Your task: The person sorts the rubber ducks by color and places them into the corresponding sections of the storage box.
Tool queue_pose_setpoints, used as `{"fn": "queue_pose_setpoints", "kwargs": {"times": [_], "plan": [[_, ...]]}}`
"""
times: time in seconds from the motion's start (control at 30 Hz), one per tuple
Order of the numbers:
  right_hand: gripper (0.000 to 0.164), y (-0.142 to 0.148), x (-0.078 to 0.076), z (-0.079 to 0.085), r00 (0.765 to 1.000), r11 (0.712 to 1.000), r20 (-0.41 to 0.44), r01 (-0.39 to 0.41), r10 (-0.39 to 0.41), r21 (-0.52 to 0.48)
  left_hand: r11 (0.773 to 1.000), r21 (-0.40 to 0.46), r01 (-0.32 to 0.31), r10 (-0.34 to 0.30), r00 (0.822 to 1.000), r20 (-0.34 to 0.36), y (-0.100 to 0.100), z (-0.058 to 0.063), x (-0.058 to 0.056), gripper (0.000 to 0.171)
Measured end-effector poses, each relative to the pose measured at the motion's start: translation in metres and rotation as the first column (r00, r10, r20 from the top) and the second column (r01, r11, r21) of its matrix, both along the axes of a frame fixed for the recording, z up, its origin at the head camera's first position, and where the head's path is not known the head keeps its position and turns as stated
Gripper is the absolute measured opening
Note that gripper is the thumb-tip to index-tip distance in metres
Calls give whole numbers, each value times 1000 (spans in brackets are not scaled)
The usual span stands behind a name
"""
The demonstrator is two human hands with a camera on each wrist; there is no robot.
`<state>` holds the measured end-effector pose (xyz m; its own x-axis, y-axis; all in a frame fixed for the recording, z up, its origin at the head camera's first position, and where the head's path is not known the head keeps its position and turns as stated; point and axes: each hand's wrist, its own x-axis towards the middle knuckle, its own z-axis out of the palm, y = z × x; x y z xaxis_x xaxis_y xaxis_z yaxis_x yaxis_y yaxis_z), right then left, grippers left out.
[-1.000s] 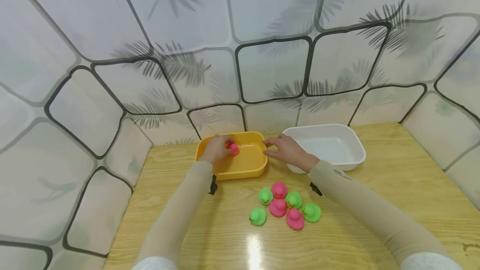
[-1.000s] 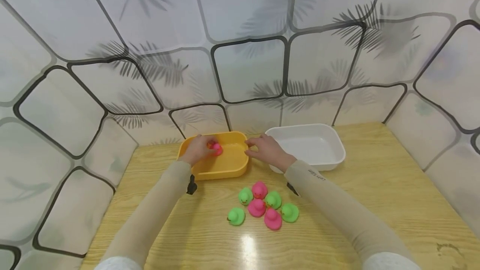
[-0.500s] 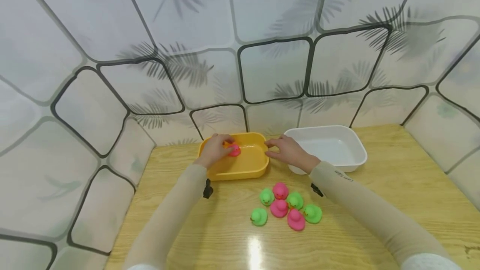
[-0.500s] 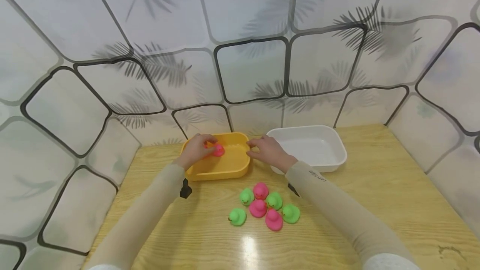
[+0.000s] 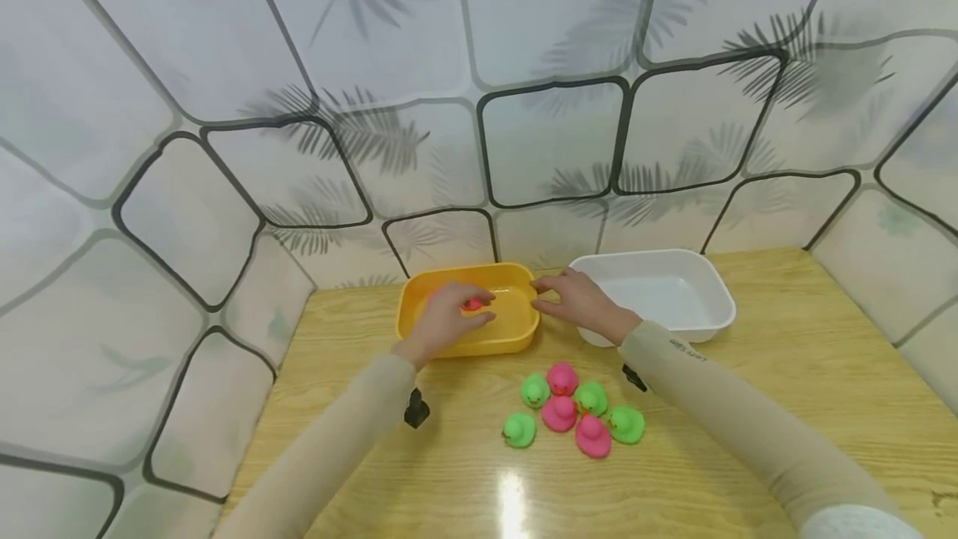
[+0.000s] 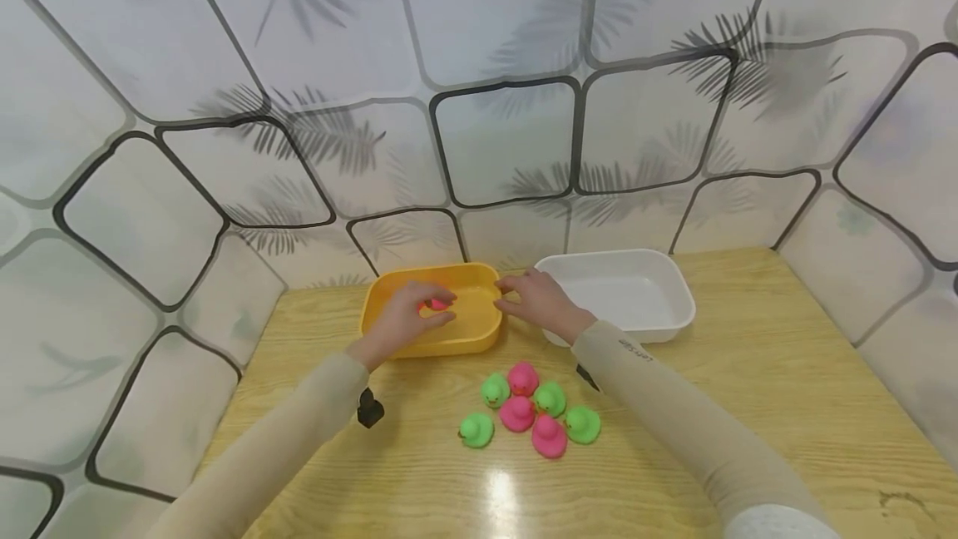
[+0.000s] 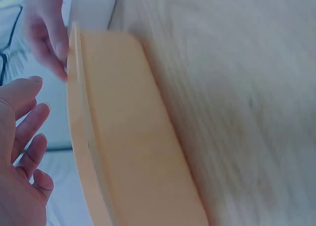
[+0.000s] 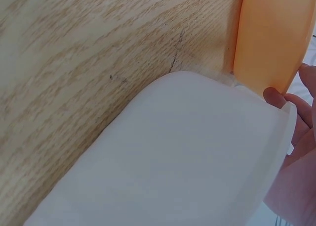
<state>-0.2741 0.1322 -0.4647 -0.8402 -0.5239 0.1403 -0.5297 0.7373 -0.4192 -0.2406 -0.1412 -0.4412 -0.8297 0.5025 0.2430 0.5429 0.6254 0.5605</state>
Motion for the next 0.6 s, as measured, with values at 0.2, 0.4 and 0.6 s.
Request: {"fn": "queue_pose_setpoints", "kwargs": {"times": [0.2,0.4,0.6], "plan": [[42,1,0,1,1000,1000,-6,-8,8,2,998,35,58,-59,998,32,12,0,18,29],[41,0,2,3,1000,1000,-11,-13,13,-4,991,42,124,-125,992,4,23,-4,34,27],[40,0,3,4,1000,1000,-19,-14,13,-14,987,42,156,-155,987,-28,31,-10,52,28]]}}
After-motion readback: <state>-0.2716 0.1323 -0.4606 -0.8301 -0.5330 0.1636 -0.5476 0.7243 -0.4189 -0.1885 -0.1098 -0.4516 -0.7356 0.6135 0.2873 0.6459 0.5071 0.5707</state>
